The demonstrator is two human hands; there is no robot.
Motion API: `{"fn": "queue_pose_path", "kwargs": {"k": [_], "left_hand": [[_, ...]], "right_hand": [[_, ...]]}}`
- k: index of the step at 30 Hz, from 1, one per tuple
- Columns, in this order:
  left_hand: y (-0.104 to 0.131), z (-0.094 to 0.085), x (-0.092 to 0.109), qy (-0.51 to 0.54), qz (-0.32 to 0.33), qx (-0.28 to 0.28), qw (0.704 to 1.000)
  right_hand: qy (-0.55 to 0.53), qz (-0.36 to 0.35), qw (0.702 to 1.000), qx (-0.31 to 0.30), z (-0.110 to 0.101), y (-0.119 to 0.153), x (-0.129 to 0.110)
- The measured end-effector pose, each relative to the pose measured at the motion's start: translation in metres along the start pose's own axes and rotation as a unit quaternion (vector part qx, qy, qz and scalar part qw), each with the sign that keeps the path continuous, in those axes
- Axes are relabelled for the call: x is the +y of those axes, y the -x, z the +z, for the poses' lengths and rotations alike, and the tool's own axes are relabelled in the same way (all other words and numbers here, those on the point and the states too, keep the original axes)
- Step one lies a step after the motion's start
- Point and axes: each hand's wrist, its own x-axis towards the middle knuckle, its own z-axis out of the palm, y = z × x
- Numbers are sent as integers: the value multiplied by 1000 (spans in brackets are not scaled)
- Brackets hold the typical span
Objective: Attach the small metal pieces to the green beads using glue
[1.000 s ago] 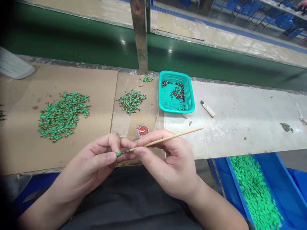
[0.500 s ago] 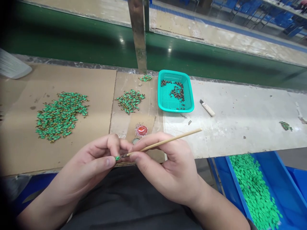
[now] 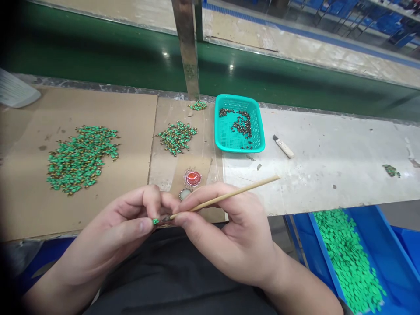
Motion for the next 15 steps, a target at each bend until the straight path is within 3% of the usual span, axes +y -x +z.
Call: {"fn": "queue_pose_path", "kwargs": {"k": [15], "left_hand": [[2,4,3,7,-5,1,1000]], "right_hand": [[15,-10,1000,-2,0,1,1]]}}
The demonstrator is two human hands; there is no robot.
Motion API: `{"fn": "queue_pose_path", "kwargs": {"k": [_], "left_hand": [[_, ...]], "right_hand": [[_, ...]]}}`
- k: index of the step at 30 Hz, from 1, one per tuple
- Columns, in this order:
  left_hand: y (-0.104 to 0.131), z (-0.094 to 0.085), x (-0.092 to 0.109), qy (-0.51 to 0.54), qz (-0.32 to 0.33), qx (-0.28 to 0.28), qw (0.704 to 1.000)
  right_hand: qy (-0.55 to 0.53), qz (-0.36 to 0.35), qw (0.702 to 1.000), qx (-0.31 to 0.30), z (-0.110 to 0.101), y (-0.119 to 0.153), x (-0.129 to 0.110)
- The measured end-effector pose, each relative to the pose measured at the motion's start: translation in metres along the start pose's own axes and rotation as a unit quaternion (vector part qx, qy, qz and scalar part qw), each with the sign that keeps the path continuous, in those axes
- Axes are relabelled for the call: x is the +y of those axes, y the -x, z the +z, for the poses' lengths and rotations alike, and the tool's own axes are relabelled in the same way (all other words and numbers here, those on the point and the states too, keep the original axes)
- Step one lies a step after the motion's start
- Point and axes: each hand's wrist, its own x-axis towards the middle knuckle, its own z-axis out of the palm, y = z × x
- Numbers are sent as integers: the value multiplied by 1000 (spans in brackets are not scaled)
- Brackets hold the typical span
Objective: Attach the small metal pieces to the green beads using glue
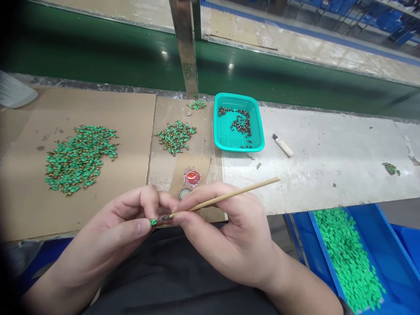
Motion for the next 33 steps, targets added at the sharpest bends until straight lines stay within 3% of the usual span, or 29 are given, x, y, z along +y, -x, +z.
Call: {"fn": "queue_pose_path", "kwargs": {"k": [29,33], "left_hand": [[0,-4,-3,3,8,-5,1000],[1,-12,-6,-1,0,4,1000]], "right_hand": [[-51,17,998,11,1,1,1],[-113,-35,992,44,-1,-4,5]]}}
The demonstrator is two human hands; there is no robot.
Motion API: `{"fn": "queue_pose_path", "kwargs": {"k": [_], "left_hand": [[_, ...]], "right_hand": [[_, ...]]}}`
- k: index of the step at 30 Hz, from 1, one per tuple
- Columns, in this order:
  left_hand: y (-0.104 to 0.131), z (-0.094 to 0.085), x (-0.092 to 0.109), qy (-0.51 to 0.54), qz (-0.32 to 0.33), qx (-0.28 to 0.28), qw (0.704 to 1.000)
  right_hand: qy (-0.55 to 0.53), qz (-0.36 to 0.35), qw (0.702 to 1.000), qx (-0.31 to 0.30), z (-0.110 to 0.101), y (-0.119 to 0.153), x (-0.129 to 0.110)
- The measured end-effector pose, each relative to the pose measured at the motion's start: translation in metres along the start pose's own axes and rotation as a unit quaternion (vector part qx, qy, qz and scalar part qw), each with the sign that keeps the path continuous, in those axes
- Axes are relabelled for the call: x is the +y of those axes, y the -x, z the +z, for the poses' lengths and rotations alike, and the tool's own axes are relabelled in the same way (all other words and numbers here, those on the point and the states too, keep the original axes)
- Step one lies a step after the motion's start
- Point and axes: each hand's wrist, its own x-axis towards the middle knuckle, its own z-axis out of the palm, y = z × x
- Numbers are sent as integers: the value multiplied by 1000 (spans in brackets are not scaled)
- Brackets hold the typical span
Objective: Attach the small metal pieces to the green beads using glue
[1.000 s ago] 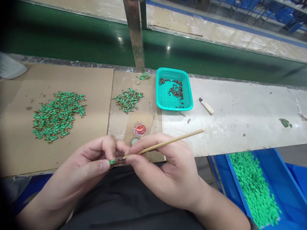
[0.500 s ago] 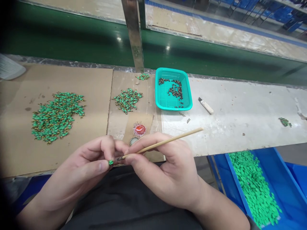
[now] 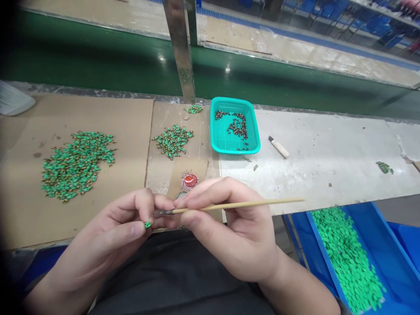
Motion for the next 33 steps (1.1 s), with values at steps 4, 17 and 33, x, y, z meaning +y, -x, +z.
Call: {"fn": "queue_pose_path", "kwargs": {"k": [4,17,33], "left_hand": [[-1,-13,-2,-30,-9,35,999],[-1,-12,-3,-61,-21,120,991],[2,-29,-11,-57,4,96,994]], "right_hand": [[24,-84,994,67,-20,-19,2],[589,32,794,-147,-111,-185,66],[698,52,651,-294,-113,-221,86]]}}
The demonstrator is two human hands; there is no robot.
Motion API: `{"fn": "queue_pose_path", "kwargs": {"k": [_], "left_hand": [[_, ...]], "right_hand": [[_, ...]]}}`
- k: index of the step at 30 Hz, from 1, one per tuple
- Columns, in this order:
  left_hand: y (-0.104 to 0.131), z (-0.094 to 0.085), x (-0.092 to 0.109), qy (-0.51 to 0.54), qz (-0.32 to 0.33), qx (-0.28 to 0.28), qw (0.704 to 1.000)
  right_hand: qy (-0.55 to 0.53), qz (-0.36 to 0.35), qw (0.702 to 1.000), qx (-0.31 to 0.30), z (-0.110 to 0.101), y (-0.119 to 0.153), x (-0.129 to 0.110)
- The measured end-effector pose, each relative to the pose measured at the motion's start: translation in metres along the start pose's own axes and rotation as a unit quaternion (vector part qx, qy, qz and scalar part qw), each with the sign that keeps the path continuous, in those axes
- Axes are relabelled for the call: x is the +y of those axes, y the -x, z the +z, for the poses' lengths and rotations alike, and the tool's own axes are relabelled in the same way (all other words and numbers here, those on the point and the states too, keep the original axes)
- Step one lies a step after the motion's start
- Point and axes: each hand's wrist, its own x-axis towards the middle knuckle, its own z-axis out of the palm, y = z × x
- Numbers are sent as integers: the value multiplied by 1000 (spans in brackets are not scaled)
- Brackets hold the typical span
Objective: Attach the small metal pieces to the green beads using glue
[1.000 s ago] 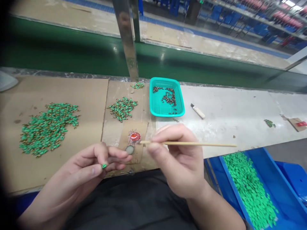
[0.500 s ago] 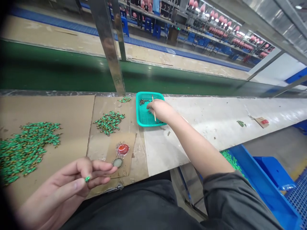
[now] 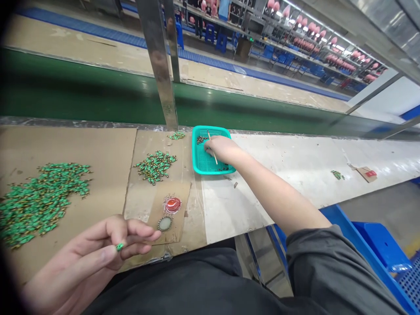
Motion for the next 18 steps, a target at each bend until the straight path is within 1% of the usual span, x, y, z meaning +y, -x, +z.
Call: {"fn": "queue_pose_path", "kwargs": {"k": [4,8,12,15,18], "left_hand": [[1,4,3,-4,-7,3,1000],[2,0,0,-9,-4,-8,1000],[3,-2,-4,-4,-4,-1,1000],[4,5,1,5,-19,15,1000],[4,14,8,9,-36,29,999]], "right_hand": [[-1,5,1000,13,-7,2,6],[-1,1,1000,1,-13,5,8],[-10,-17,1000,-10,-12,12,4],[-14,-21,999,-21,-6,12,1],[-29,-16,999,-21,-1,7,1]]}}
